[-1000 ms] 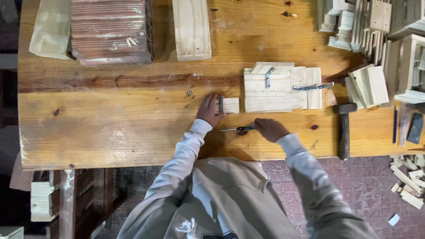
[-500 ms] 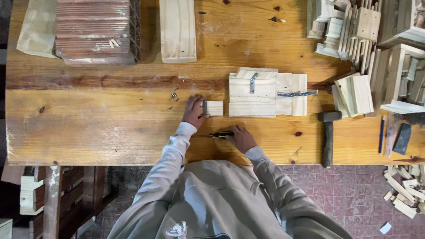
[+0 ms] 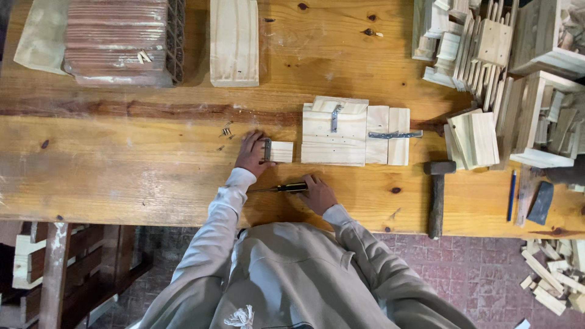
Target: The person is assembling a small wooden structure on a workbench, attaching metal hinges to wood pieces using screws and a screwdriver.
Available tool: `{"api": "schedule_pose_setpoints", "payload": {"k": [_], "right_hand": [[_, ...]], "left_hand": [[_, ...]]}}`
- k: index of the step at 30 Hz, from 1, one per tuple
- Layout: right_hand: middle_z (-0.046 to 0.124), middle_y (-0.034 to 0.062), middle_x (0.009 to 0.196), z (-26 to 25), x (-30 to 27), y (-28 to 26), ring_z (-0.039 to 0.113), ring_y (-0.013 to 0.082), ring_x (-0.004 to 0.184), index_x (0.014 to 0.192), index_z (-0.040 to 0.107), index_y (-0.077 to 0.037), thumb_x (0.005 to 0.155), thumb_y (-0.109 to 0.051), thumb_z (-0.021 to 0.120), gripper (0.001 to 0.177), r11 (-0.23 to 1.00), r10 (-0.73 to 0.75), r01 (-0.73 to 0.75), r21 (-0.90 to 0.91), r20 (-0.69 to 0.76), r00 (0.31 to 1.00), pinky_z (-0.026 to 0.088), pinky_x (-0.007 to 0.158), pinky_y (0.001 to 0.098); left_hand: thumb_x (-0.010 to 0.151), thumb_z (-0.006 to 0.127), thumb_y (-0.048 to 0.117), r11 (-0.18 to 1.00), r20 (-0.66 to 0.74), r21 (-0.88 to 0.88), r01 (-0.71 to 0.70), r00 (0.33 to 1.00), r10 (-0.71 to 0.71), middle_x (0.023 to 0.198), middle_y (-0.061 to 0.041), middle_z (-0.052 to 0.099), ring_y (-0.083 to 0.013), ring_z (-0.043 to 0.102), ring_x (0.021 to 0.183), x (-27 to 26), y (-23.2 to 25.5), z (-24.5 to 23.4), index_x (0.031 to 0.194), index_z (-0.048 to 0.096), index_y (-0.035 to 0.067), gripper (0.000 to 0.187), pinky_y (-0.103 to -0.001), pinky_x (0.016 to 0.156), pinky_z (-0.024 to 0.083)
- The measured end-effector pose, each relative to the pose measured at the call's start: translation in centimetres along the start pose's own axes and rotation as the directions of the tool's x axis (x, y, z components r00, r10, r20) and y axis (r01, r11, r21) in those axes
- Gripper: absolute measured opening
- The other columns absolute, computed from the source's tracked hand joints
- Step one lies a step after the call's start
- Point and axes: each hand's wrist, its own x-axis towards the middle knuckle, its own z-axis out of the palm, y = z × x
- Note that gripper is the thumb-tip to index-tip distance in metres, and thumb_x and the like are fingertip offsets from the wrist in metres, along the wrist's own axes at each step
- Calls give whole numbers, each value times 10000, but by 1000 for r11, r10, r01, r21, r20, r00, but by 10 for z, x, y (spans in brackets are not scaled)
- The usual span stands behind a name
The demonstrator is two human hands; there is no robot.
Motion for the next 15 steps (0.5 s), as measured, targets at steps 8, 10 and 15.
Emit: {"api": "schedule_pose_setpoints", "payload": {"k": [8, 10, 15], "right_hand": [[544, 185, 1217, -22, -9, -13, 619, 448, 1187, 1332, 437, -113, 1007, -324, 611, 426, 997, 1, -7, 70, 79, 997, 564, 980, 525], [543, 204, 1235, -25, -9, -14, 612, 460, 1202, 1338, 439, -96, 1008, -345, 617, 450, 996, 0, -8, 88, 88, 996, 557, 992, 536], [556, 232, 1251, -30, 4, -15, 598, 474, 1229, 1329, 452, -70, 1061, -440, 535, 464, 983, 33, -48, 175, 86, 996, 537, 1019, 567]], "left_hand": [[723, 831, 588, 978, 193, 189, 93, 973, -130, 1676, -55, 250, -290, 133, 1592, 12, 3, -12, 1436, 503, 240, 859, -478, 1328, 124], [740, 835, 534, 973, 182, 207, 99, 974, -137, 1672, -79, 254, -303, 139, 1590, 14, 18, -29, 1438, 506, 205, 838, -464, 1326, 152], [811, 830, 332, 965, 123, 146, 219, 964, -237, 1648, -82, 273, -312, 211, 1562, -4, 10, -31, 1471, 476, 188, 762, -430, 1318, 229]]}}
